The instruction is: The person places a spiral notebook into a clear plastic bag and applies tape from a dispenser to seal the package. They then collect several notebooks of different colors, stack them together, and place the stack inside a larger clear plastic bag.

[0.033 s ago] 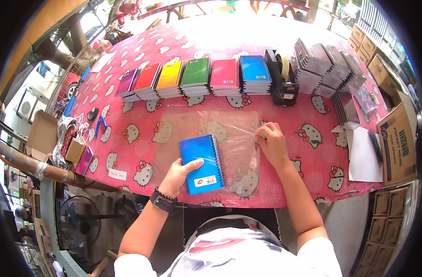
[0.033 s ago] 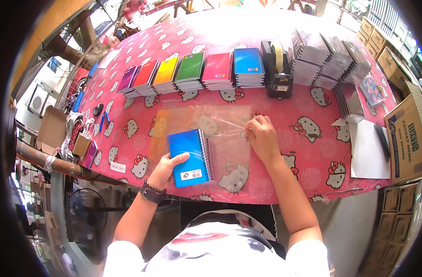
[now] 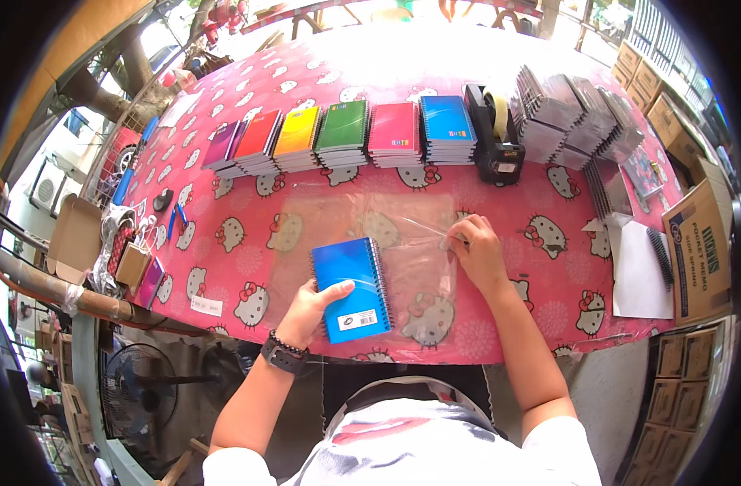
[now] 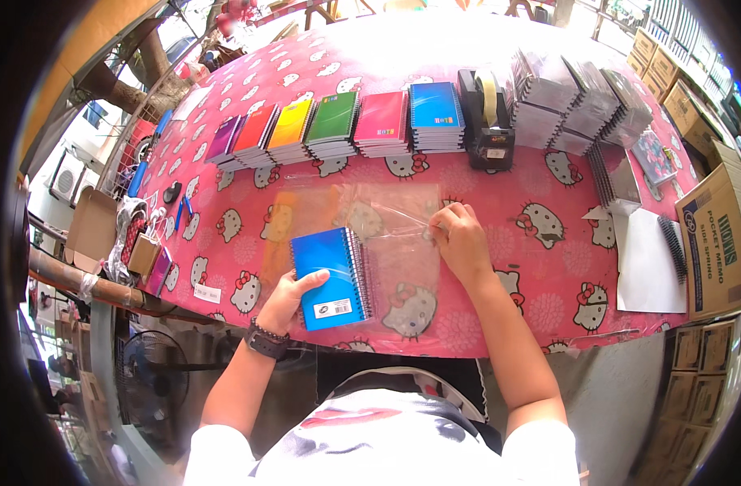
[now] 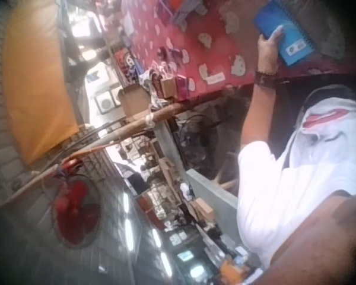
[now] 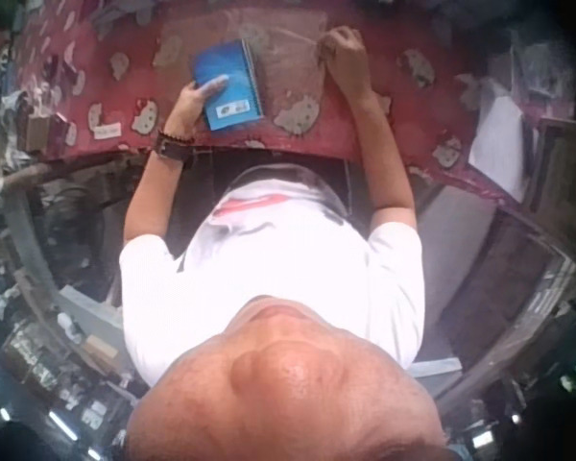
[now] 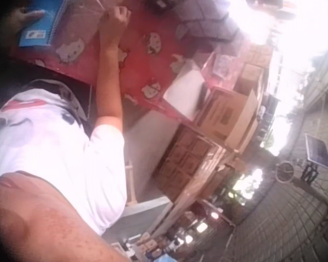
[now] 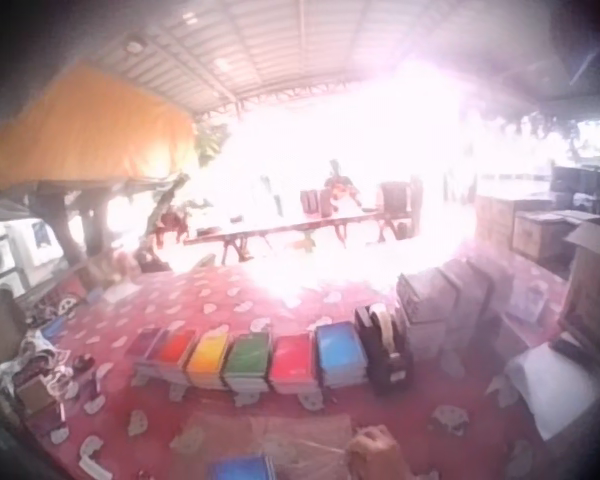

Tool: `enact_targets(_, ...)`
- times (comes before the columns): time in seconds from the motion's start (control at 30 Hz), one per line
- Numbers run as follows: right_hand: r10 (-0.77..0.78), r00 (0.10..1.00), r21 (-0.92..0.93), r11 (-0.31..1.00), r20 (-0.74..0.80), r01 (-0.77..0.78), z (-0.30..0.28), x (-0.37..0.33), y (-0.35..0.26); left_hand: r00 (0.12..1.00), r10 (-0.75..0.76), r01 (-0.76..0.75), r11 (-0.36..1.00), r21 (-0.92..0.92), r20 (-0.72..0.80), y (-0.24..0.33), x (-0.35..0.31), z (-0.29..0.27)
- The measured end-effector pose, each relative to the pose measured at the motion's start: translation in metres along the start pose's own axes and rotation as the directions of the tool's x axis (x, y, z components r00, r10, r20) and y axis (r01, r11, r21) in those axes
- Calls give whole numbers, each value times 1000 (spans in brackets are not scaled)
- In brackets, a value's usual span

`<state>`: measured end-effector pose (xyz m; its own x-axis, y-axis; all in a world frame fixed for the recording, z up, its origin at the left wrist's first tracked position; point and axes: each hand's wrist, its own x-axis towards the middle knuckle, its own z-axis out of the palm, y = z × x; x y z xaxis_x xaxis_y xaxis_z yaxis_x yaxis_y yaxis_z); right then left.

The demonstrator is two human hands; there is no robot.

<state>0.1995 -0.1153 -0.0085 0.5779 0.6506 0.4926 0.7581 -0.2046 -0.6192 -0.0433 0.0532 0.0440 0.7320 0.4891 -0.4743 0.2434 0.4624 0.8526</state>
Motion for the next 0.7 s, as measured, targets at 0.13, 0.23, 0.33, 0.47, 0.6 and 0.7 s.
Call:
enact_targets(0.13,105,993,142,985,-45,-98,-1,2,1,999,-30,27,997,-75,-34,1,-10,-17)
enact_targets(0.23,13,988,-118,992,-154,-31,-7,4,-9,997,26,-35,992,-120,-70,4,-14,-25)
enact_targets(0.33,-22,1000,-232,972,11,24,-10,-2,8,999,43,-44,990,-138,-10,12,-6,-19)
enact_targets(0.47,-74,997,-184,980,1,73,-7,2,15,991,-36,48,995,-88,128,17,23,20)
enact_targets(0.6,172,984,-98,980,-37,-175,-22,-8,2,995,-60,57,998,40,80,8,38,39)
enact_targets(0.7,566,798,81,803,208,-591,-47,-22,-28,1000,-8,5,994,109,24,-3,35,34)
